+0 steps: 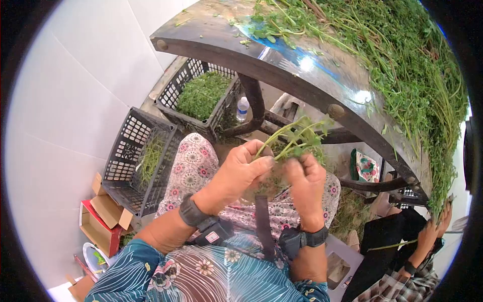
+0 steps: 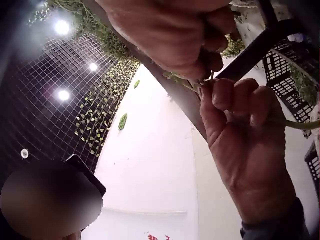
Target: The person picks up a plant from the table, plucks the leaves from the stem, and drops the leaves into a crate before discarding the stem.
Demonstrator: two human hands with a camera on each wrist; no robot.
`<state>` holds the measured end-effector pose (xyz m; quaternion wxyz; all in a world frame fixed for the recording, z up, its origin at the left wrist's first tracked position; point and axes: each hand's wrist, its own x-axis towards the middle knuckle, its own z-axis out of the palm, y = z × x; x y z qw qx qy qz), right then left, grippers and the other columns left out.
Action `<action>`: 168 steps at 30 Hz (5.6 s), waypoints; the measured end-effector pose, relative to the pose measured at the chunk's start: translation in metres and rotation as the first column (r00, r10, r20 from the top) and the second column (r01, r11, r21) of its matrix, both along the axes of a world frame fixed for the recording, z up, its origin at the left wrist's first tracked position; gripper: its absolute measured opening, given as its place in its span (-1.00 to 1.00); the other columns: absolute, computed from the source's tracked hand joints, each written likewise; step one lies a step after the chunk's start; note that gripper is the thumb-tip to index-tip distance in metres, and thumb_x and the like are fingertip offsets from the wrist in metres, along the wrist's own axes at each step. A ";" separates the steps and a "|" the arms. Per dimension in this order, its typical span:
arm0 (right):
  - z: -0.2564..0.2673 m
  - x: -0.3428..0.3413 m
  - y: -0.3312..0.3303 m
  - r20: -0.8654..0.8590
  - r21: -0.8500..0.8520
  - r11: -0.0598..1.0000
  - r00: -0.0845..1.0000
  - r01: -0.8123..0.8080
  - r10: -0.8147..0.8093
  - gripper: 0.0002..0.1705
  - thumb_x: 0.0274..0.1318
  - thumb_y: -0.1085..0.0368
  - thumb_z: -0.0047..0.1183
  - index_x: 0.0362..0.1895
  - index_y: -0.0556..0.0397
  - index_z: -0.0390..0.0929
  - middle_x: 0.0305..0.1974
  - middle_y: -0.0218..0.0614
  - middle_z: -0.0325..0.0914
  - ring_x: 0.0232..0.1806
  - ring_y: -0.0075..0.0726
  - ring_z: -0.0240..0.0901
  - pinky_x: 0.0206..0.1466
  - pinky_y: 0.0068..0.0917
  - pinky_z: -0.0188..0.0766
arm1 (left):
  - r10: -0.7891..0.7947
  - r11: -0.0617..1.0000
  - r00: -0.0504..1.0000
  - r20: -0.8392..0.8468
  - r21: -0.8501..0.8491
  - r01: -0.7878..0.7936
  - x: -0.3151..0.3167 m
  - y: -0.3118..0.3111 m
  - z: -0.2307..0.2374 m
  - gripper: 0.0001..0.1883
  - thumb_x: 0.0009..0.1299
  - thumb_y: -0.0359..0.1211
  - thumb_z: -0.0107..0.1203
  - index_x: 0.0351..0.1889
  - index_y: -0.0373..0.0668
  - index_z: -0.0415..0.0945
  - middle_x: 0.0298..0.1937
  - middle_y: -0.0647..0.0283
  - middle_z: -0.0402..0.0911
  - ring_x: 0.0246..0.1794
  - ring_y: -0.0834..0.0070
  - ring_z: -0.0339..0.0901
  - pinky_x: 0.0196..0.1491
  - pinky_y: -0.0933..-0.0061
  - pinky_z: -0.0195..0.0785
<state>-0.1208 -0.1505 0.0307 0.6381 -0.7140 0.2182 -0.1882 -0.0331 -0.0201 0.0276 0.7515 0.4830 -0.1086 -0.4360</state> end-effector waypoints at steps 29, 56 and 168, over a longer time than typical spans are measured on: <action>0.025 -0.002 -0.009 0.064 -0.761 0.647 0.998 0.041 0.011 -0.73 -0.19 0.48 0.13 -0.26 0.12 0.51 -0.38 -0.19 0.44 -0.38 -0.12 0.43 -0.28 -0.39 0.37 | -0.020 0.999 0.916 0.401 0.048 0.001 -0.002 -0.008 -0.013 -0.74 0.34 -0.31 0.03 -0.14 -0.31 0.49 -0.35 0.41 0.48 -0.51 0.74 0.37 -0.44 0.69 0.26; 0.017 -0.012 -0.032 0.128 0.871 0.481 0.991 -0.098 -0.029 -0.71 0.13 0.37 -0.09 -0.03 0.09 0.32 -0.40 -0.35 0.42 -0.62 -0.64 0.15 -0.66 -0.76 0.03 | -0.254 0.950 0.898 0.360 0.267 0.162 -0.008 -0.004 0.002 -0.78 0.37 -0.33 -0.06 -0.17 -0.27 0.49 -0.42 0.43 0.50 -0.54 0.74 0.36 -0.46 0.67 0.27; 0.033 -0.029 -0.053 -0.024 -0.435 0.891 0.991 -0.131 0.133 -0.74 -0.09 0.39 0.01 -0.22 0.16 0.51 -0.25 -0.18 0.51 -0.17 -0.24 0.45 -0.07 -0.44 0.33 | -0.215 0.950 0.598 0.772 0.308 -0.056 0.001 0.002 0.011 -0.84 0.28 -0.41 -0.02 -0.27 -0.30 0.48 -0.56 0.22 0.46 -0.55 0.58 0.40 -0.40 0.55 0.29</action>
